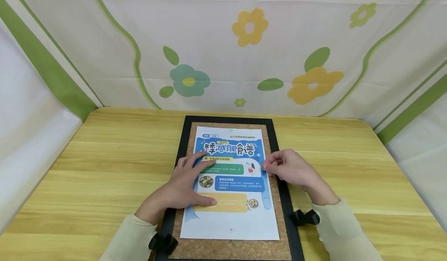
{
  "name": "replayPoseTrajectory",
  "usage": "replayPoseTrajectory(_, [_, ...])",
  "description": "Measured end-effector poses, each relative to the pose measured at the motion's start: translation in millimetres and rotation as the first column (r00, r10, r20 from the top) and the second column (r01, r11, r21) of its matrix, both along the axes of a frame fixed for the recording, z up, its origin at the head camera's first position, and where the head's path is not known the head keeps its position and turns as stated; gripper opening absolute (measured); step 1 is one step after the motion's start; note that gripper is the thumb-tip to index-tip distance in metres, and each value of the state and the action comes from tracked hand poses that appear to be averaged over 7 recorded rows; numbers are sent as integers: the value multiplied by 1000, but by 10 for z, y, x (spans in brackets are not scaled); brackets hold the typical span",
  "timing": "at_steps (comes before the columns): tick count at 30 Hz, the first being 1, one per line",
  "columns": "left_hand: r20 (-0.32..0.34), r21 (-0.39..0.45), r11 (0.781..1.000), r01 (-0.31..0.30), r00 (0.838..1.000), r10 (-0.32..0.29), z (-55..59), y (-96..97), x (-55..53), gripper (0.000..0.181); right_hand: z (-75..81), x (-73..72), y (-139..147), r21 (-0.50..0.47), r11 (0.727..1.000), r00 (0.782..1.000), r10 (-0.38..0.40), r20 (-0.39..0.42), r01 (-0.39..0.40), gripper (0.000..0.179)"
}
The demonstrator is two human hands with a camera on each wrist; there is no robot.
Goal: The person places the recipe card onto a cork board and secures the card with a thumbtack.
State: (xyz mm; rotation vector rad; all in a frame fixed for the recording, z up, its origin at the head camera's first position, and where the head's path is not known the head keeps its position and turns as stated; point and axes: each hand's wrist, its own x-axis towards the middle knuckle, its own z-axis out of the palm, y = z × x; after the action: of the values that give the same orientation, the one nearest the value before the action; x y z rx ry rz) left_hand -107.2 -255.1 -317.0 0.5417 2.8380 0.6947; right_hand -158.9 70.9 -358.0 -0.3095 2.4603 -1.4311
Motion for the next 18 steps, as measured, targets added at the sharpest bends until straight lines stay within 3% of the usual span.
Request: replayPoseTrajectory(18, [-2,-2,1000,3,1000,-3,0,-1,0,101,-71,-12,-15,67,997,999,-27,-17,28,17])
